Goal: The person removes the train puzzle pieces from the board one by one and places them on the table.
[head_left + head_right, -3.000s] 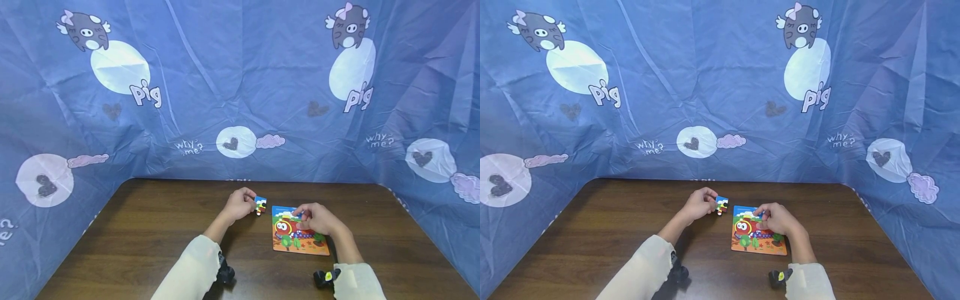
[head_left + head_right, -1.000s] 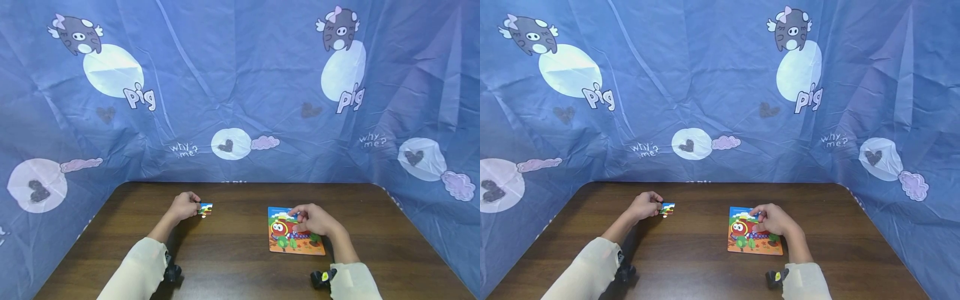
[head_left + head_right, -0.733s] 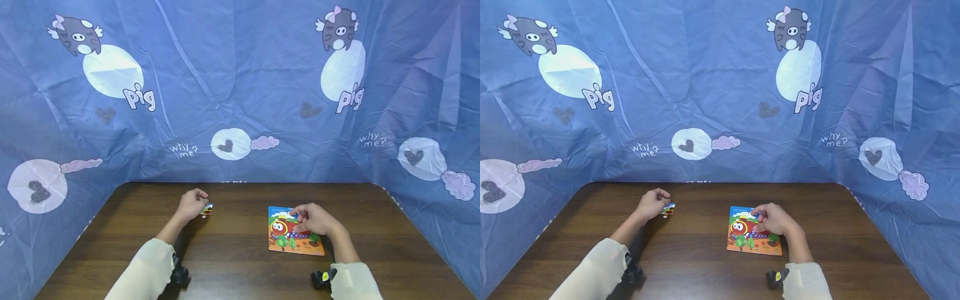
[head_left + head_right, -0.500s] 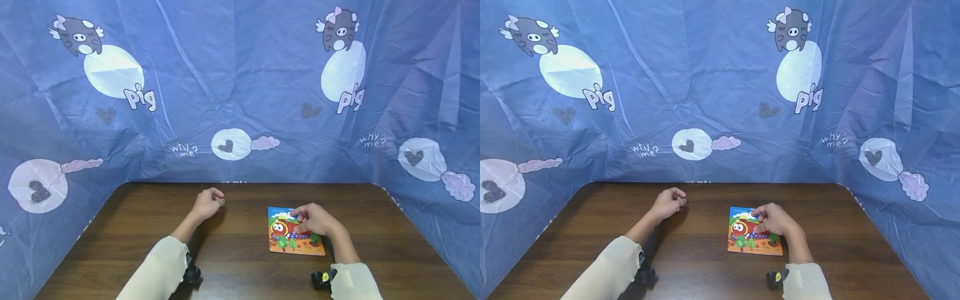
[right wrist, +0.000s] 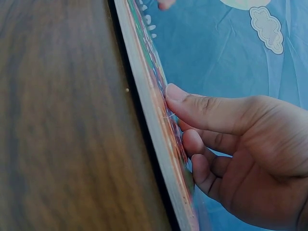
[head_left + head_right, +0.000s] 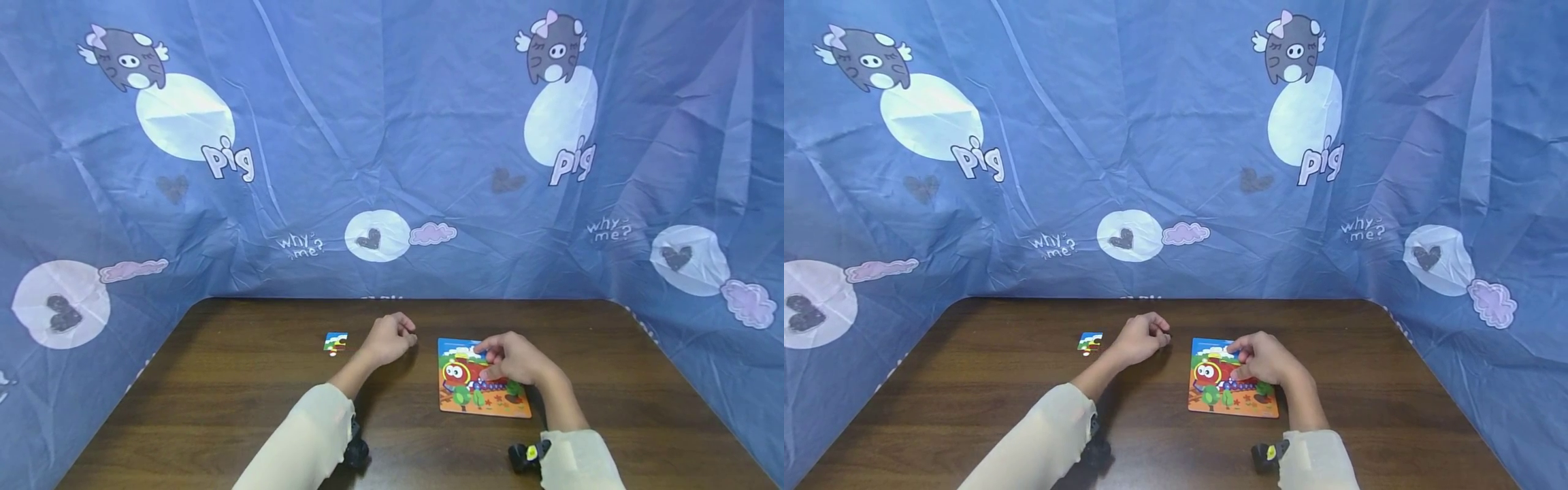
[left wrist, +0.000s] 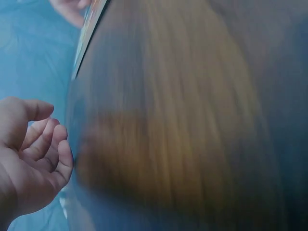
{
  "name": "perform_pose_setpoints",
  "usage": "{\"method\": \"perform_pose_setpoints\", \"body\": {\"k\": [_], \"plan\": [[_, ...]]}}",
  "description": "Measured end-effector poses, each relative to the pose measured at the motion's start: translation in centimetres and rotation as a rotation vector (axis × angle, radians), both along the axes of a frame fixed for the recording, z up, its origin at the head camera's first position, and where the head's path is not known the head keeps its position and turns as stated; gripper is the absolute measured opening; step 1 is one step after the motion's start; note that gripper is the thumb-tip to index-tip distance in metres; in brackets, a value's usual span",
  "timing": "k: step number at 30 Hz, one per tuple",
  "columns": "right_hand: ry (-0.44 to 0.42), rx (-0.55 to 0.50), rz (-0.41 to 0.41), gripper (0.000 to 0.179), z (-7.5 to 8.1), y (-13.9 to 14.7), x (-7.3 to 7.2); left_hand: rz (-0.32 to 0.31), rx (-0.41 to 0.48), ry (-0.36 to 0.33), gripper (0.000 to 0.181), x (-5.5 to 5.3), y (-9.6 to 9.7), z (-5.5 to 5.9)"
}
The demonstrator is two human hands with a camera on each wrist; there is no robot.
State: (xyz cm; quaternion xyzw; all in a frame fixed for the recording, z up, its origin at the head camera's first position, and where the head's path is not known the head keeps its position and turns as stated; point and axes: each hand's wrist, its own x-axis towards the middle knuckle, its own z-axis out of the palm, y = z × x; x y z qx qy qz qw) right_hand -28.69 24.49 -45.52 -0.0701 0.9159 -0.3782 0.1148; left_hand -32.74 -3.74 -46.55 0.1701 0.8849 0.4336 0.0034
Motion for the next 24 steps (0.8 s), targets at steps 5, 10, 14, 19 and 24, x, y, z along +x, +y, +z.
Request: {"method": "perform_pose_setpoints", "body": {"k": [5,10,14,19,24], "plan": [[-0.013,0.003,-0.008,0.037,0.0,0.0,-0.1,-0.044,-0.013,0.022,0.012,0.5,2.3,0.2],[-0.009,0.006,0.005,0.036,-0.1,0.0,-0.4,-0.064,-0.015,0.030,0.014,0.7,4.4,0.1],[-0.003,-0.003,0.014,0.036,-0.2,0.1,-0.4,-0.078,-0.023,0.002,0.017,1.1,6.1,0.1],[-0.004,-0.018,0.024,0.036,-0.3,0.1,-0.3,-0.111,-0.068,-0.041,0.022,1.5,7.6,0.0],[0.001,-0.022,0.028,0.036,-0.3,0.1,-0.3,-0.107,-0.135,-0.030,0.029,1.5,8.2,-0.5]]}}
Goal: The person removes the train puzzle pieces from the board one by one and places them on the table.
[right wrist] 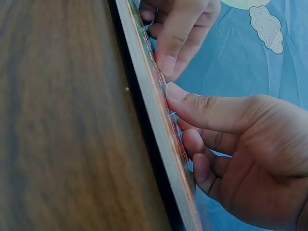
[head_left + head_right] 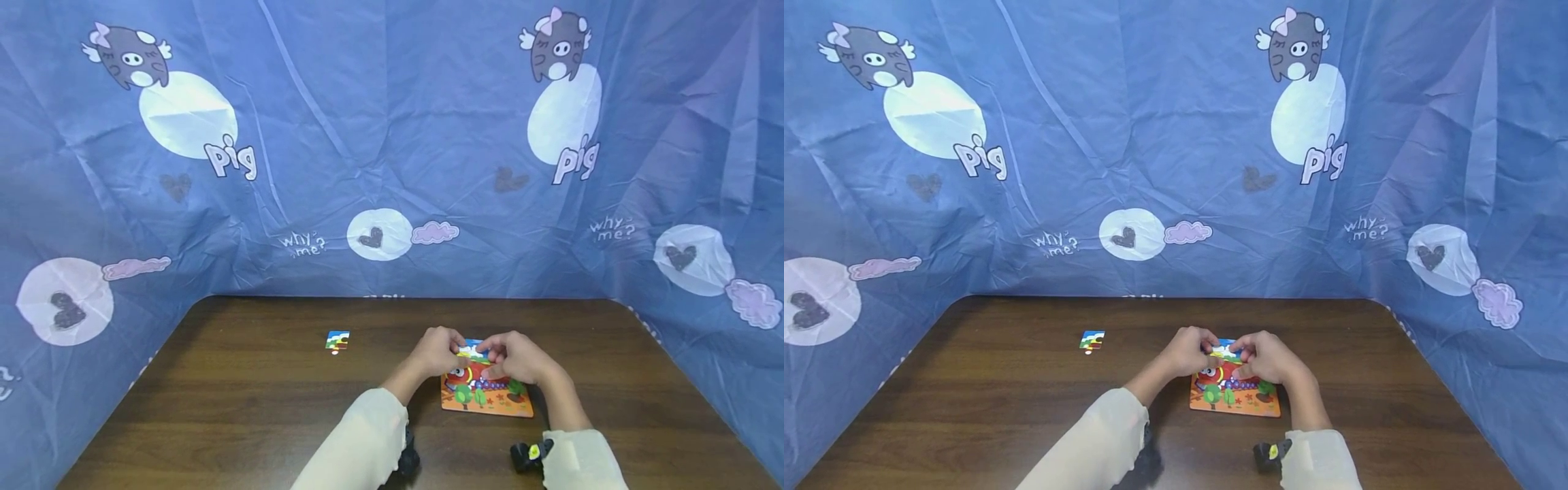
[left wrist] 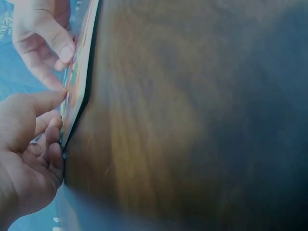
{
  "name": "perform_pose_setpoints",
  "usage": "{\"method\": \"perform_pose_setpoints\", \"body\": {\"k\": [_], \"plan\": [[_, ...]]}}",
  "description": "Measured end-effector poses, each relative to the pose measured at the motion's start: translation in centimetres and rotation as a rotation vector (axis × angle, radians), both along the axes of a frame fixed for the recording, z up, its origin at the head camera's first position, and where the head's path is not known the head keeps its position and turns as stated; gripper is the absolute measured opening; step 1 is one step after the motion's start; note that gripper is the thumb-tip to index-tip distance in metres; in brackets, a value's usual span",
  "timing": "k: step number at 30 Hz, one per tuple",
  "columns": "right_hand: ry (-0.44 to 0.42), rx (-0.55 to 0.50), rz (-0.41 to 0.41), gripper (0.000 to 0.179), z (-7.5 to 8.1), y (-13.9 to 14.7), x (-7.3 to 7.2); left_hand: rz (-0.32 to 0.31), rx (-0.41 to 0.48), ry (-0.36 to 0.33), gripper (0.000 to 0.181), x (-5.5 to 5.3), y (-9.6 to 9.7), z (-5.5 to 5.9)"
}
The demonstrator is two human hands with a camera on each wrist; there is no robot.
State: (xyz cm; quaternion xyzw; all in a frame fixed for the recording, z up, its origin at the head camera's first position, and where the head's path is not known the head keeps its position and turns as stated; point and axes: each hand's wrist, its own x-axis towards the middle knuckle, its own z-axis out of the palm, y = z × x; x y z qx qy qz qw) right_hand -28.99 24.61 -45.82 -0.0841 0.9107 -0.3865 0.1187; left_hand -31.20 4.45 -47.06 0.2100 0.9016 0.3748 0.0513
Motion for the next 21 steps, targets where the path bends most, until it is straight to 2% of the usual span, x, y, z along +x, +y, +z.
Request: {"method": "perform_pose_setpoints", "body": {"k": [3,7,14,21], "plan": [[0.001,0.000,0.007,0.037,0.1,0.1,0.0,0.004,-0.013,0.017,0.028,0.1,0.2,-0.1],[-0.001,0.005,0.014,0.039,0.1,0.2,0.0,0.014,-0.007,0.008,0.025,0.2,0.3,-0.2],[-0.016,0.017,-0.029,0.043,0.2,0.6,0.1,0.023,-0.021,-0.004,0.023,0.2,0.2,-0.3],[0.005,0.048,-0.064,0.046,0.6,1.5,0.4,0.019,-0.029,-0.012,0.023,0.2,0.3,-0.2]]}}
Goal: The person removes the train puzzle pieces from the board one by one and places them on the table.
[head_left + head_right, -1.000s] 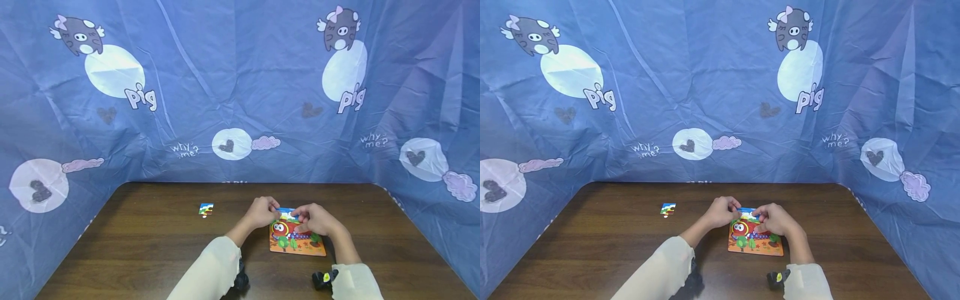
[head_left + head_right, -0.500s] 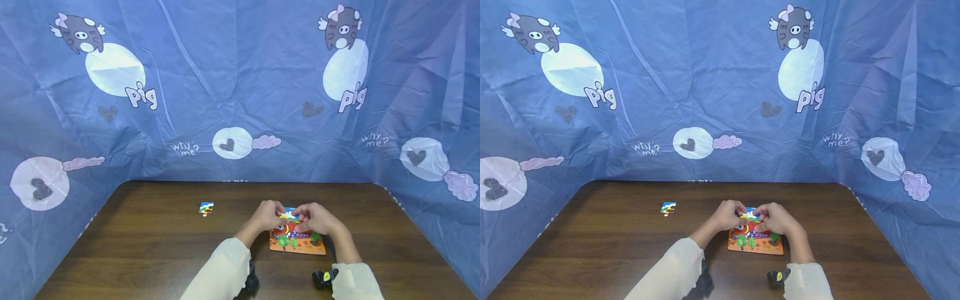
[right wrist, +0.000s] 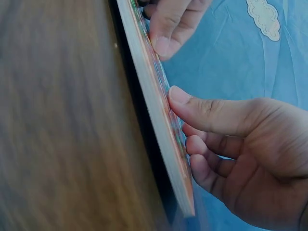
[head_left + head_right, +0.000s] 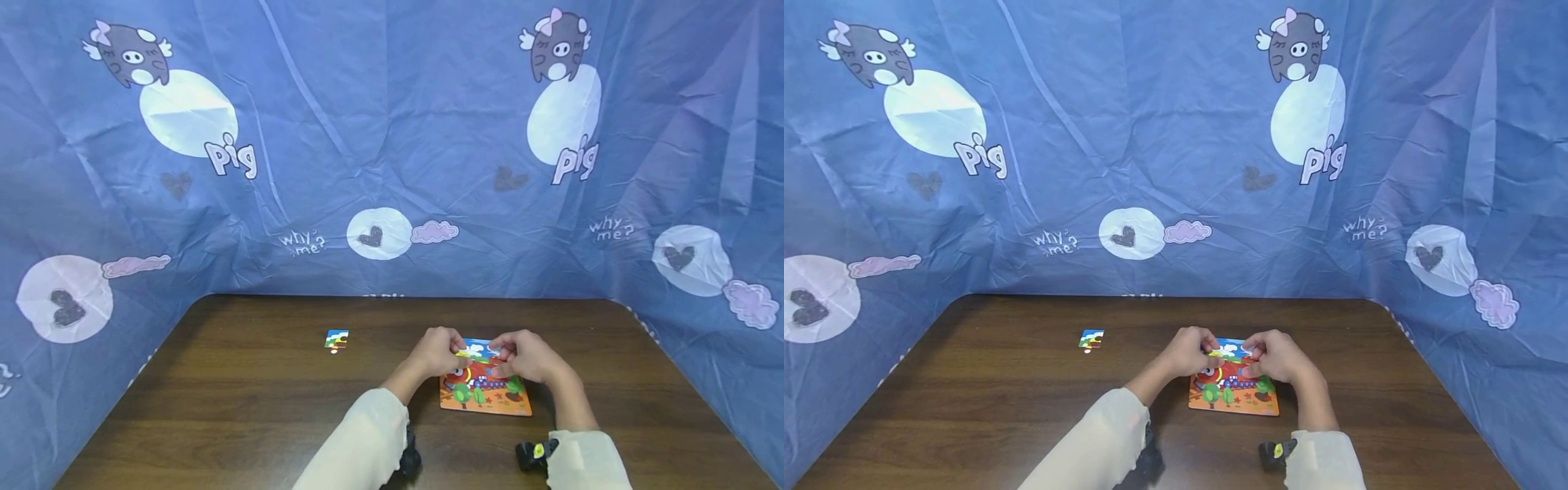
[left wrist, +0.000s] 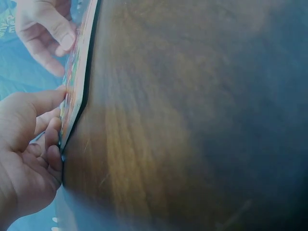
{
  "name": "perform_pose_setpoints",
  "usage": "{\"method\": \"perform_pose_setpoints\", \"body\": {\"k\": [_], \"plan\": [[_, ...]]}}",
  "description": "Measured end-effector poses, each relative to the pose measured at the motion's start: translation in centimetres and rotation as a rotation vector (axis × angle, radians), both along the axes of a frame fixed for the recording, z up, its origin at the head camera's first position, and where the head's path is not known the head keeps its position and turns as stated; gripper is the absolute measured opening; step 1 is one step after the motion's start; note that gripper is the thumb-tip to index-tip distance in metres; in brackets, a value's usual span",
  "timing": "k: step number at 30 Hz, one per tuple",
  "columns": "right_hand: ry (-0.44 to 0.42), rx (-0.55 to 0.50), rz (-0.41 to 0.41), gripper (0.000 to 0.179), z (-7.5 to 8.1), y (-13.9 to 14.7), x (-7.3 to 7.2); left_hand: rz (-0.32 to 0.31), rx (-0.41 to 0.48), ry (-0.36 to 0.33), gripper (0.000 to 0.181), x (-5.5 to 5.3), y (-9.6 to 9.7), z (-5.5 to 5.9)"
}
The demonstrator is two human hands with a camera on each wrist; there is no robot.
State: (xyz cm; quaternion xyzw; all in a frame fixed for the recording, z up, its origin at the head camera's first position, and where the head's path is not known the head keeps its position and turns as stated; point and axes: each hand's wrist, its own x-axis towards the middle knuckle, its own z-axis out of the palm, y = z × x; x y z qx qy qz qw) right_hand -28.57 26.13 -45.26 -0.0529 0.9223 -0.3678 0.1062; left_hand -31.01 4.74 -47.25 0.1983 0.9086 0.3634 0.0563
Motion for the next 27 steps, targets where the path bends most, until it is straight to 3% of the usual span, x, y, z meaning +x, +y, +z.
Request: {"method": "perform_pose_setpoints", "body": {"k": [11,27], "plan": [[0.034,0.026,-0.045,0.045,-0.3,1.4,0.0,-0.001,-0.001,-0.016,0.022,0.0,0.0,0.1],[0.066,0.030,-0.045,0.042,-0.1,2.1,0.5,-0.009,-0.018,-0.037,0.028,0.1,-0.1,0.4]]}}
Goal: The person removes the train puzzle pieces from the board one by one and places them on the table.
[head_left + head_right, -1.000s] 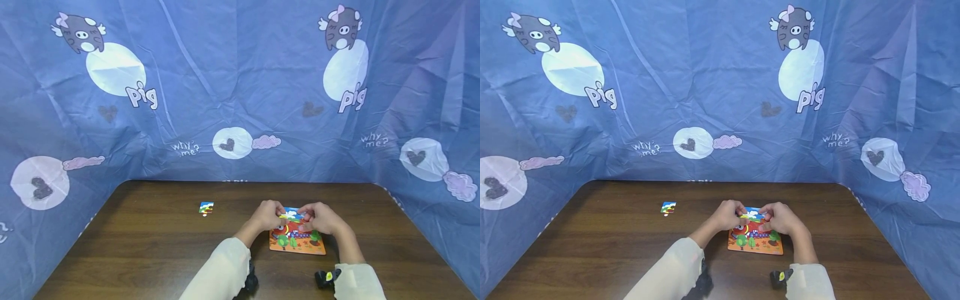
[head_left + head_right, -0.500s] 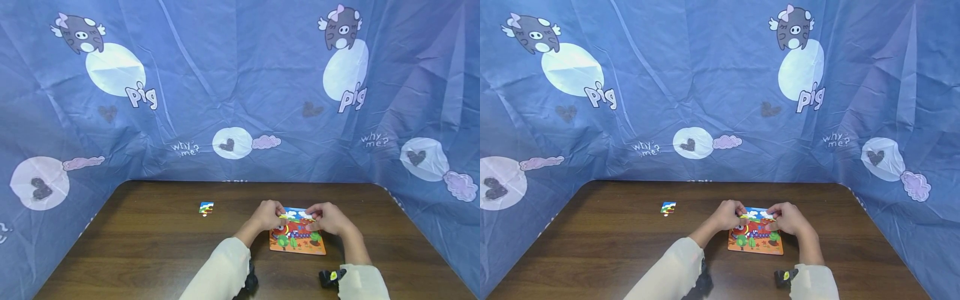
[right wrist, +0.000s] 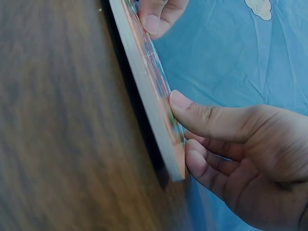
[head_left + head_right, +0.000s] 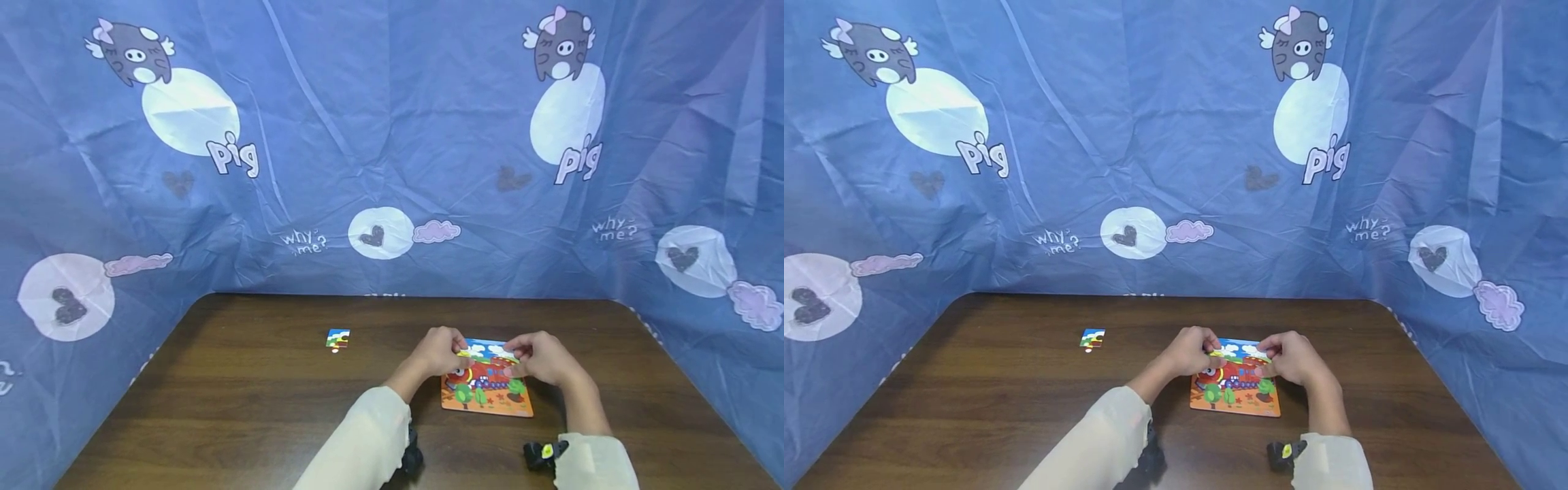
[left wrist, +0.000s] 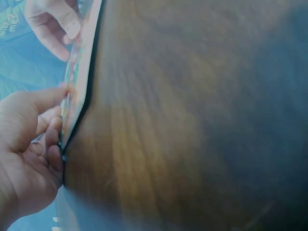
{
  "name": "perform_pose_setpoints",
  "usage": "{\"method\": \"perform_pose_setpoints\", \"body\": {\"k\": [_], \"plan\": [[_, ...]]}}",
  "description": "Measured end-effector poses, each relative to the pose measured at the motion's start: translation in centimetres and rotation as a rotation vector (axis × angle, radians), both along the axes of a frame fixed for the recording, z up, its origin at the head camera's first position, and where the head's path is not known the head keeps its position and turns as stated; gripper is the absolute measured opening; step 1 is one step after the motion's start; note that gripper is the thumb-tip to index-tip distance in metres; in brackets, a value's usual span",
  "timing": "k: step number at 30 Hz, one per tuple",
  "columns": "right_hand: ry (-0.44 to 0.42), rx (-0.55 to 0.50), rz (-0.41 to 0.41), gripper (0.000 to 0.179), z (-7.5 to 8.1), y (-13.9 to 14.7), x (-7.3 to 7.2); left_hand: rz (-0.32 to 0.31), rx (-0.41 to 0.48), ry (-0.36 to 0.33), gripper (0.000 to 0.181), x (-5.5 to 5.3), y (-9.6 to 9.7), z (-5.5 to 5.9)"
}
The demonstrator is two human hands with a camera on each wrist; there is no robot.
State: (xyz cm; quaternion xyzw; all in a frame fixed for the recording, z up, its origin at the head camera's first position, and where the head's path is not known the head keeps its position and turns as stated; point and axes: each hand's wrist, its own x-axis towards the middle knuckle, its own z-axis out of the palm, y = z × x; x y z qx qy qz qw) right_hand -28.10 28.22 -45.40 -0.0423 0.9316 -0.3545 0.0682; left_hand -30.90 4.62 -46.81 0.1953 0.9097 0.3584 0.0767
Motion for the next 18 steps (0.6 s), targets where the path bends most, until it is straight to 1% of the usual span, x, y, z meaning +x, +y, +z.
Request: {"method": "perform_pose_setpoints", "body": {"k": [3,6,12,18], "plan": [[0.003,-0.003,-0.005,0.041,-0.09,0.03,-0.09,-0.009,-0.021,0.007,0.034,0.02,-0.01,0.16],[0.000,-0.006,-0.013,0.041,-0.11,0.09,-0.09,-0.003,-0.034,-0.006,0.037,0.05,0.11,0.20],[-0.004,-0.006,-0.024,0.040,-0.06,0.03,-0.05,0.016,-0.062,-0.015,0.036,0.08,0.28,0.15],[-0.021,-0.004,-0.037,0.041,-0.11,-0.06,-0.19,0.035,-0.046,-0.034,0.035,0.23,0.36,0.18]]}}
